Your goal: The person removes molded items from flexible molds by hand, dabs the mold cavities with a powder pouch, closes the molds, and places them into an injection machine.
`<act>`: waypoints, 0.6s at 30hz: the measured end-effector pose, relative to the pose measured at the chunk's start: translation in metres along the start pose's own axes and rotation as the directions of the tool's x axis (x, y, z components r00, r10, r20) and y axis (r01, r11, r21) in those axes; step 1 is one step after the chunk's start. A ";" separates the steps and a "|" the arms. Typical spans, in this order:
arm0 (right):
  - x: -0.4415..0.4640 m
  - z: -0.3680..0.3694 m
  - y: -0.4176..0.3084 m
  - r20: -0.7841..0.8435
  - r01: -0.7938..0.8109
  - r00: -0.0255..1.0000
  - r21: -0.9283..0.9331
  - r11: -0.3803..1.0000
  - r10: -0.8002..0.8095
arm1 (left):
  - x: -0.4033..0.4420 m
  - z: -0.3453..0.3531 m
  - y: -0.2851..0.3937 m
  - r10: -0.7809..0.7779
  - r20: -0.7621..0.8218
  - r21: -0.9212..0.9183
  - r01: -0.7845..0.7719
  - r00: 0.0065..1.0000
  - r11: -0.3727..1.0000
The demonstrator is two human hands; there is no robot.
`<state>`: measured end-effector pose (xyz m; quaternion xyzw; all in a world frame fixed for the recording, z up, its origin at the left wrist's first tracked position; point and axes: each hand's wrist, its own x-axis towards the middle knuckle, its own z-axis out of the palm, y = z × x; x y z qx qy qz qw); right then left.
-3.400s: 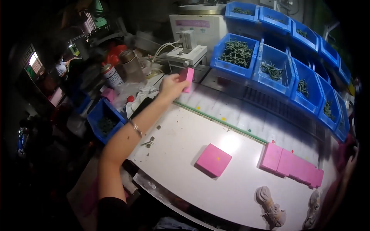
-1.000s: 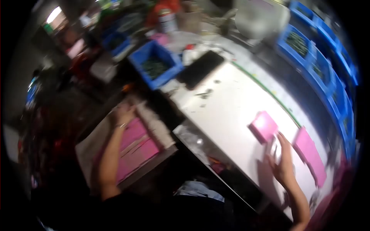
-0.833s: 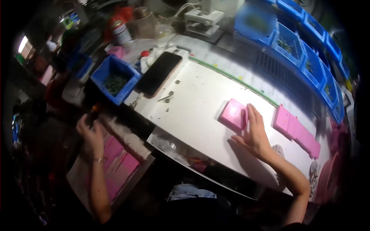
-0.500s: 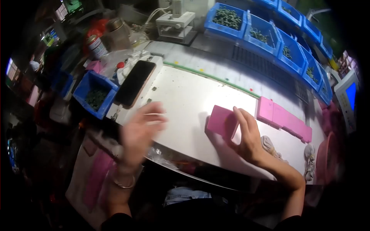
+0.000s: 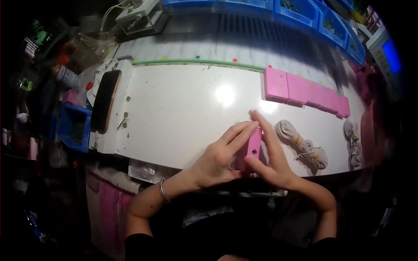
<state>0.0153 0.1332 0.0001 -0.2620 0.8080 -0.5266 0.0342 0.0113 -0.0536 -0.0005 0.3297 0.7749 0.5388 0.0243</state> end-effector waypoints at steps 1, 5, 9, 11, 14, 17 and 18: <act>0.002 0.006 0.000 0.033 -0.049 0.998 0.191 0.980 0.044 | 0.000 -0.001 -0.001 -0.010 0.004 0.000 0.010 1.000 1.000; 0.003 0.008 0.004 0.112 -0.106 0.992 0.425 0.899 0.064 | -0.001 -0.007 -0.004 -0.026 0.045 0.007 0.026 0.999 1.000; 0.004 -0.001 0.004 0.167 -0.119 0.985 0.428 0.896 0.052 | 0.002 -0.012 -0.009 0.002 0.078 -0.062 0.003 0.997 0.998; 0.005 -0.004 0.002 0.197 -0.173 0.977 0.489 0.855 0.085 | 0.002 -0.013 -0.008 0.007 0.087 -0.065 -0.001 0.996 0.998; 0.007 -0.018 -0.001 0.128 0.067 0.989 0.043 0.997 -0.072 | -0.001 -0.014 -0.010 -0.045 0.051 -0.135 0.051 0.998 0.990; 0.000 -0.014 -0.014 0.047 0.132 0.991 -0.392 0.910 -0.124 | -0.003 -0.013 -0.013 -0.107 -0.047 -0.251 0.092 0.993 0.964; -0.001 -0.016 -0.023 0.060 0.154 0.988 -0.503 0.850 -0.143 | -0.005 -0.012 -0.012 -0.149 -0.050 -0.272 0.130 0.988 0.953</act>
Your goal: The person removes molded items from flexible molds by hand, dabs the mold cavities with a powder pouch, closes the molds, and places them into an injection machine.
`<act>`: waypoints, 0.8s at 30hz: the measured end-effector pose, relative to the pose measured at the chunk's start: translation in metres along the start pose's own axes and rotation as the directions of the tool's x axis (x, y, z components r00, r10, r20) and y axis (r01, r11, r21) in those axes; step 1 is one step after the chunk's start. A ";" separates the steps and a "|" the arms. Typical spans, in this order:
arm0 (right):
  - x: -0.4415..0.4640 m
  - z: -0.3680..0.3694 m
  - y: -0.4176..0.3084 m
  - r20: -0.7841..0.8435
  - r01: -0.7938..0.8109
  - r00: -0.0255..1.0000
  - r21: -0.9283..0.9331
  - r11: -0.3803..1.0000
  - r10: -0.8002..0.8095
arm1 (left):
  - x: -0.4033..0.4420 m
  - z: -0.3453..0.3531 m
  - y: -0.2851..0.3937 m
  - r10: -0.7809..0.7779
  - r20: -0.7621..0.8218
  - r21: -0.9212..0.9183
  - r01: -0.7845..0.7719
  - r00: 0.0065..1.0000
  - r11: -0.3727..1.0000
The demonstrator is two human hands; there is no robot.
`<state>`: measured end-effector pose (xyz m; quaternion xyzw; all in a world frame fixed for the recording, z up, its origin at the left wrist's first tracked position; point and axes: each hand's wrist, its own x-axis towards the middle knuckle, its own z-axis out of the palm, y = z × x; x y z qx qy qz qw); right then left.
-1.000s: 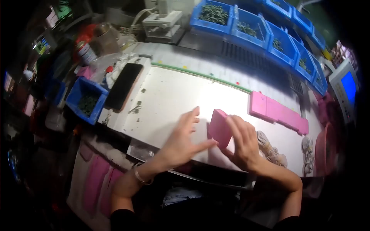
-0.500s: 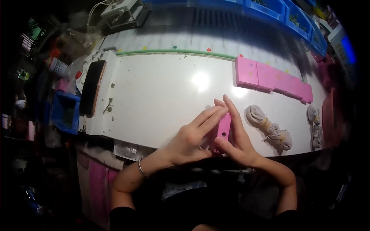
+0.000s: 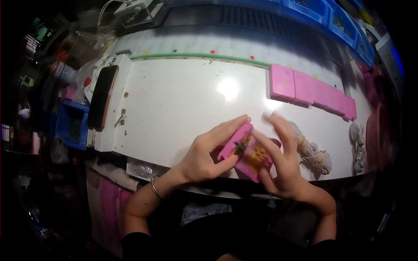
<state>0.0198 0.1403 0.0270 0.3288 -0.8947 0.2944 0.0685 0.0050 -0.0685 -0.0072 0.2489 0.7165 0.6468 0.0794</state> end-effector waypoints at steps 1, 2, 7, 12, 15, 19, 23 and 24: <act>-0.003 0.001 -0.001 0.001 0.001 1.000 -0.003 1.000 -0.001 | -0.002 0.002 0.001 -0.040 -0.012 -0.022 0.040 0.999 0.999; -0.006 0.004 -0.001 -0.028 0.003 1.000 0.083 0.997 -0.001 | -0.001 0.011 0.004 -0.050 -0.104 -0.089 0.041 0.993 0.995; -0.003 0.025 0.008 -0.289 0.116 0.954 0.128 0.985 -0.075 | 0.004 0.019 -0.003 -0.061 -0.199 -0.049 0.052 0.978 0.997; -0.003 0.029 0.006 -0.358 0.065 0.934 0.139 0.988 -0.011 | 0.007 0.028 -0.006 -0.234 -0.232 -0.325 0.151 0.944 0.934; -0.006 0.030 0.004 -0.366 0.043 0.931 0.159 0.986 0.018 | 0.009 0.030 -0.007 -0.299 -0.235 -0.345 0.209 0.925 0.915; -0.006 0.031 0.005 -0.377 0.020 0.924 0.214 0.977 0.063 | 0.012 0.034 -0.002 -0.324 -0.270 -0.385 0.207 0.906 0.899; -0.004 0.030 0.008 -0.375 0.065 0.927 0.202 0.977 0.016 | 0.012 0.038 -0.003 -0.322 -0.331 -0.340 0.206 0.887 0.918; -0.004 0.031 0.008 -0.379 0.069 0.925 0.216 0.974 0.019 | 0.011 0.037 -0.004 -0.310 -0.338 -0.331 0.196 0.888 0.923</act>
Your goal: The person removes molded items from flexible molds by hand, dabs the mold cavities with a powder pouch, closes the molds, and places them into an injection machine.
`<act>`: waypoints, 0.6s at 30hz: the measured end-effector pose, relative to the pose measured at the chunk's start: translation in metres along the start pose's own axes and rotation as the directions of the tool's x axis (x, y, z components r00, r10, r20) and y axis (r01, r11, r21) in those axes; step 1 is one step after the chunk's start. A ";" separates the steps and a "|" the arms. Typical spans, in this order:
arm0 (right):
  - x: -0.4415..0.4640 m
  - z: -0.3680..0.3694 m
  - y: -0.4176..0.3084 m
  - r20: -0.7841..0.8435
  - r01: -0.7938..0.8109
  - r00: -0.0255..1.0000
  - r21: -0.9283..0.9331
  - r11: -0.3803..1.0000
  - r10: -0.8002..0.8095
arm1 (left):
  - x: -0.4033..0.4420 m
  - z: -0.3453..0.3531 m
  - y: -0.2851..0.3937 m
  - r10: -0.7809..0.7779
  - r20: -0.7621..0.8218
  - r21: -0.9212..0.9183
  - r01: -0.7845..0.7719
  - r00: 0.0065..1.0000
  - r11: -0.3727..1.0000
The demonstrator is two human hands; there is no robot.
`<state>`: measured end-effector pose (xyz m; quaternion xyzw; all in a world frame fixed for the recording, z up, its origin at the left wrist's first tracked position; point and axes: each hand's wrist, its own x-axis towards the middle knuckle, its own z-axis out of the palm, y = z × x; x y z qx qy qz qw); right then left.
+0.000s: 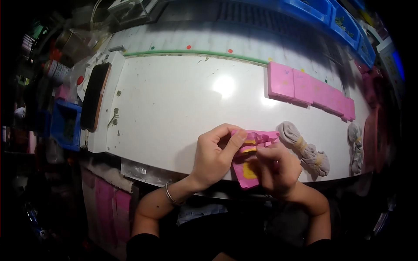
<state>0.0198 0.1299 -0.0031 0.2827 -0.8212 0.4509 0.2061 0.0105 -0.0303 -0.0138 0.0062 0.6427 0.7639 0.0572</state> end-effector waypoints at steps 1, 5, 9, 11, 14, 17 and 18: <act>0.000 0.000 0.000 -0.004 -0.002 1.000 0.013 1.000 0.002 | 0.001 -0.001 -0.001 -0.003 -0.004 -0.003 0.003 1.000 1.000; -0.001 0.000 0.001 -0.019 0.038 0.999 -0.015 0.999 -0.039 | 0.004 -0.001 -0.003 -0.007 -0.021 0.028 0.008 1.000 1.000; 0.002 -0.004 -0.010 0.034 -0.141 0.990 0.032 0.989 0.140 | 0.006 0.001 -0.004 0.036 -0.046 0.056 -0.033 0.998 0.998; 0.003 -0.003 -0.012 0.052 -0.295 0.955 0.091 0.951 0.291 | 0.006 0.000 -0.004 0.049 -0.049 0.079 -0.045 0.998 0.996; 0.000 0.000 -0.006 0.022 -0.104 0.994 -0.039 0.994 0.105 | 0.006 -0.001 -0.004 0.068 -0.051 0.120 -0.062 0.996 0.991; -0.002 0.001 -0.005 0.012 -0.150 0.989 0.036 0.988 0.150 | 0.007 -0.003 -0.003 0.070 -0.047 0.150 -0.063 0.996 0.987; -0.001 0.000 -0.005 0.013 -0.111 0.994 0.017 0.994 0.111 | 0.007 -0.004 -0.002 0.065 -0.043 0.165 -0.057 0.997 0.985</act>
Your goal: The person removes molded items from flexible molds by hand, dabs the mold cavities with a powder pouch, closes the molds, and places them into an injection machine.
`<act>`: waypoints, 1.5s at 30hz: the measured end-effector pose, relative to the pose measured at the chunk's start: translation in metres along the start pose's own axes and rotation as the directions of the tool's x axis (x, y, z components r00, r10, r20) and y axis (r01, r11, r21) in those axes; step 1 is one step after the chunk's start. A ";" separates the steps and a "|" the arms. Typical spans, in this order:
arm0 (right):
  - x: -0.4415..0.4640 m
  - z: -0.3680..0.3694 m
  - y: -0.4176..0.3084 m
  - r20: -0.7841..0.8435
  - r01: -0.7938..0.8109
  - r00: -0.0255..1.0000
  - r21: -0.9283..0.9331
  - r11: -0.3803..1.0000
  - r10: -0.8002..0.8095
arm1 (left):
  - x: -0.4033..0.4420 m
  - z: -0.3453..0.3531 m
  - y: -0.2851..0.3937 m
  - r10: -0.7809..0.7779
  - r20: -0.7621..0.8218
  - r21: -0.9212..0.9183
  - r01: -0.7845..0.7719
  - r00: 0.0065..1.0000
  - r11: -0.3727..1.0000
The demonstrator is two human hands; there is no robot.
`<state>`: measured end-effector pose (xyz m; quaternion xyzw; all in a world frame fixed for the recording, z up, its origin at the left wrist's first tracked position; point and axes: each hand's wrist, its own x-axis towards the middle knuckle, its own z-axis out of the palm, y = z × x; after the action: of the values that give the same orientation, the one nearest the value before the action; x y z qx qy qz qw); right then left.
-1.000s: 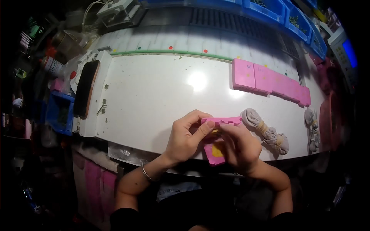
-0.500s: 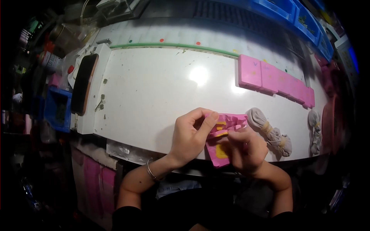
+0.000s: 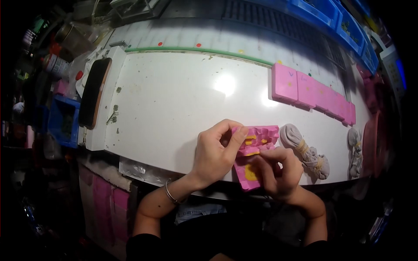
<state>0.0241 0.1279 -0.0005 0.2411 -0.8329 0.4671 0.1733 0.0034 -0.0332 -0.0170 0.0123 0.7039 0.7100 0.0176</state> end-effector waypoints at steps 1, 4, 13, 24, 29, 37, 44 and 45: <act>0.000 -0.001 0.000 0.003 0.040 0.999 -0.020 0.999 -0.040 | 0.000 0.000 0.002 0.001 -0.003 -0.002 -0.001 1.000 1.000; -0.007 -0.002 0.002 0.016 0.050 0.999 -0.020 0.999 -0.050 | 0.002 -0.002 0.006 -0.081 0.023 0.001 0.081 0.996 0.997; -0.027 -0.003 0.007 -0.027 0.047 0.999 0.042 0.998 -0.046 | 0.004 0.002 -0.008 -0.014 -0.078 0.066 0.019 0.997 0.998; 0.020 -0.032 -0.006 -0.170 -0.021 0.983 0.291 0.956 0.073 | 0.011 -0.003 0.016 0.341 -0.019 0.233 -0.327 0.940 0.916; 0.025 -0.030 -0.004 -0.003 -0.025 1.000 0.212 0.977 0.027 | -0.006 0.004 0.053 0.338 0.226 0.193 -0.382 0.914 0.904; 0.026 -0.041 0.000 -0.046 -0.072 0.996 0.060 0.996 0.074 | -0.012 0.011 0.030 0.134 0.086 -0.084 -0.126 0.987 0.988; 0.023 -0.043 0.005 0.123 -0.273 0.961 0.275 0.922 0.248 | -0.014 0.015 0.028 0.141 0.191 -0.014 -0.141 0.972 0.990; 0.023 -0.043 0.005 0.154 -0.318 0.947 0.334 0.887 0.281 | -0.015 0.015 0.028 0.149 0.187 -0.014 -0.149 0.971 0.989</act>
<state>0.0052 0.1617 0.0289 0.1601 -0.7696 0.6180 0.0105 0.0188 -0.0195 0.0107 0.1319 0.6962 0.7050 0.0307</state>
